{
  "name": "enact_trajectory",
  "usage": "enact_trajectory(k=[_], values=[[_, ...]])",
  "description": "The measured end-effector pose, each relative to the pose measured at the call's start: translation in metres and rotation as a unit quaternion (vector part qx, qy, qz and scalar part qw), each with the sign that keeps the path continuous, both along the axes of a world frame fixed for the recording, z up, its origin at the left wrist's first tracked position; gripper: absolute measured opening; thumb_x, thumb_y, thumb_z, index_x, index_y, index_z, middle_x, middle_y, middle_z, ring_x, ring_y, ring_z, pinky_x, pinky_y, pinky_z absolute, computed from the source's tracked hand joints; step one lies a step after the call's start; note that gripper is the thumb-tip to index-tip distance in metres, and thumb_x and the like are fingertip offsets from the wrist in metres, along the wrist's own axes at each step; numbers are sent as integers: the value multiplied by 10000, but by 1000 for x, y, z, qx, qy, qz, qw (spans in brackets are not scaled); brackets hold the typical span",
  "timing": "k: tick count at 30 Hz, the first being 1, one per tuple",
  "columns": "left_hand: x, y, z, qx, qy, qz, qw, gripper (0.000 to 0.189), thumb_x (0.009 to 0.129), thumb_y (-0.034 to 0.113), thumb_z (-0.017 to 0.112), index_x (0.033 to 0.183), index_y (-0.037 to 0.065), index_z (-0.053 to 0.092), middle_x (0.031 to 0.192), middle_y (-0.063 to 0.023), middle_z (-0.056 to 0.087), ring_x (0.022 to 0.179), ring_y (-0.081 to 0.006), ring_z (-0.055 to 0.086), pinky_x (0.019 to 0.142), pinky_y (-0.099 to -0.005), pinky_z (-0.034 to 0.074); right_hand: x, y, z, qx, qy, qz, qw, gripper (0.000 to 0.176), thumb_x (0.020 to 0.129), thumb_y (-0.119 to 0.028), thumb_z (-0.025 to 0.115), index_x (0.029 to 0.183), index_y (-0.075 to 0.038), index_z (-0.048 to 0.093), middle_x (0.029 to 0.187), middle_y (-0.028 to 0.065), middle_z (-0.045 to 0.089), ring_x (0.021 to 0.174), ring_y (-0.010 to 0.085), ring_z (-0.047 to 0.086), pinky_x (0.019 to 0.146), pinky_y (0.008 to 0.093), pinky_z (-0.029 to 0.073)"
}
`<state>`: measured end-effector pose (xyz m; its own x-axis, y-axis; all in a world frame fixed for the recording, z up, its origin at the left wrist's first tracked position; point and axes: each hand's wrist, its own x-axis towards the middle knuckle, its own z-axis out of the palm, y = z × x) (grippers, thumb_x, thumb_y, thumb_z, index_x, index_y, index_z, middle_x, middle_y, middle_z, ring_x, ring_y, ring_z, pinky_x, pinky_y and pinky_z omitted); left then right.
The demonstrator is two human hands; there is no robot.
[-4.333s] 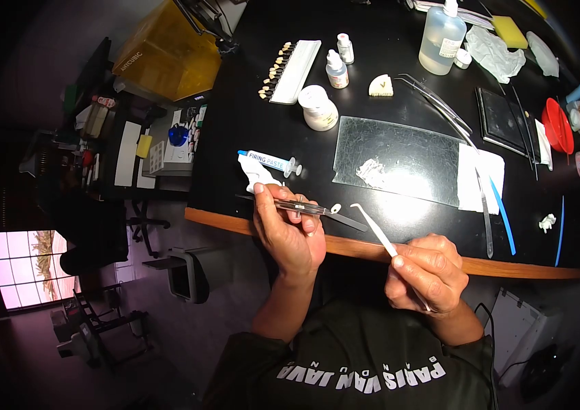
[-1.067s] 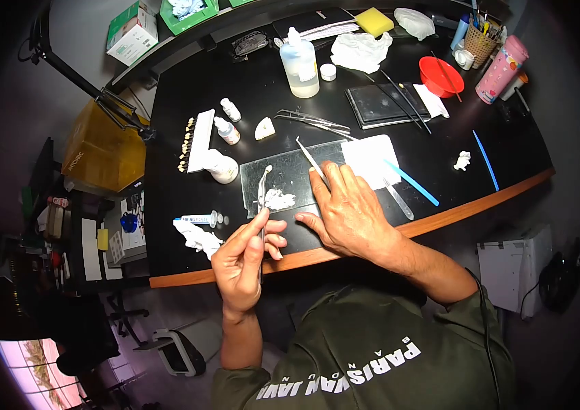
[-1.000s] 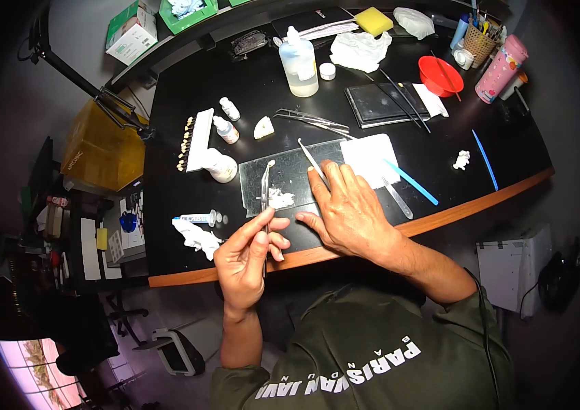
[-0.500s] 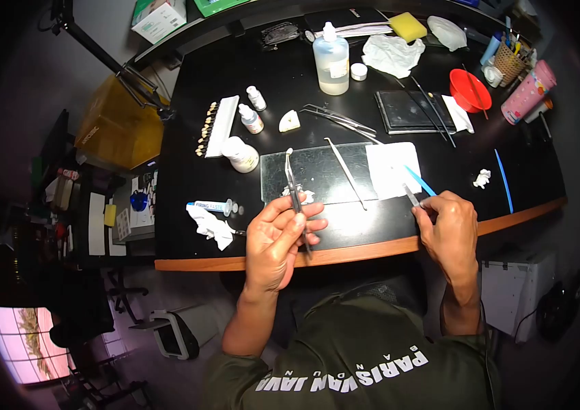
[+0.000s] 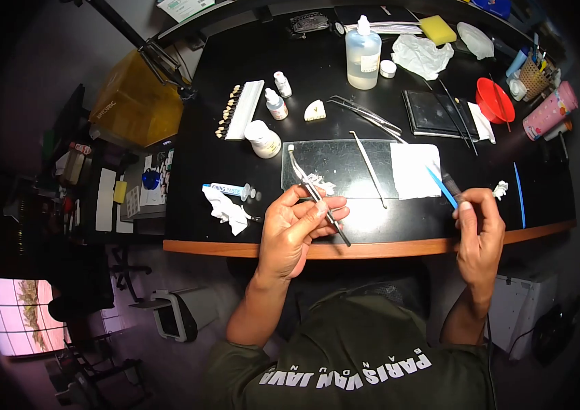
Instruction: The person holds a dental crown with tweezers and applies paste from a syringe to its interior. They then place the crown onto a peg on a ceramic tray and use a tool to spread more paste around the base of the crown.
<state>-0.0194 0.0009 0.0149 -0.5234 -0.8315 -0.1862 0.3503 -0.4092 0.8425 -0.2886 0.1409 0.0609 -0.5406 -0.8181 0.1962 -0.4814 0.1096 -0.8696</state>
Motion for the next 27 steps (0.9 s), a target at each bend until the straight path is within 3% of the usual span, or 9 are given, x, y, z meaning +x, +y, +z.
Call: enact_trajectory(k=[1,4,6,7,10,18,24,25,27], values=[[0,-2,-1,-4,7,-12,1000,250,1065,60,643,1286,-33,571,1183,-287,753,1097,-352,784,864,-390,692,2,-2,1,-34,-60,67,995,80,1027,-2,594,1032,31,667,861,47,647,785,90,570,699,292,453],[-5,-5,-2,10,27,-24,999,249,1058,43,662,1279,-38,582,1181,-283,755,1082,-334,790,845,-363,696,9,-18,0,-13,-92,290,952,100,1002,-29,632,981,30,711,858,88,672,780,138,617,720,310,489],[-7,-5,-1,2,12,-45,999,255,1052,37,683,1276,-40,588,1162,-267,767,1056,-307,797,845,-338,695,23,-31,-5,4,-147,350,925,107,971,-38,646,941,33,720,813,62,631,693,125,562,648,293,436],[-7,-4,-1,0,12,-57,998,253,1055,42,687,1275,-38,590,1161,-264,771,1056,-295,798,848,-323,689,28,-38,-12,-20,-121,373,920,107,968,-31,647,949,40,725,790,76,634,682,138,581,640,310,449],[-6,1,1,5,15,-69,997,258,1053,44,700,1276,-45,605,1130,-251,783,1026,-275,805,828,-304,686,30,-49,-13,31,-108,373,921,104,925,-15,640,961,29,727,843,134,695,737,223,657,693,361,504],[-9,4,5,-9,-18,-51,998,277,1035,1,694,1289,-78,615,1082,-238,784,982,-310,812,806,-331,713,31,-51,-17,-8,-61,378,924,106,923,-25,635,923,36,721,825,138,697,725,245,666,678,378,498],[-5,6,5,-17,-35,-38,999,264,1036,1,692,1275,-79,615,1079,-239,784,964,-305,815,791,-332,715,19,-50,-17,22,-98,359,928,94,920,-14,641,915,32,723,827,142,695,748,244,674,691,377,502],[-5,6,6,-12,-31,-45,998,293,1043,47,716,1284,-86,616,1079,-220,793,985,-260,809,782,-263,676,22,-49,-15,15,-102,369,924,94,920,-12,639,911,32,721,828,143,695,749,247,674,693,378,503],[-4,6,4,-13,-23,-60,998,295,1041,49,719,1284,-84,618,1082,-221,792,982,-260,810,782,-267,677,31,-50,-15,-10,-92,397,913,92,920,-6,632,896,32,712,834,147,693,752,266,675,699,381,508]])
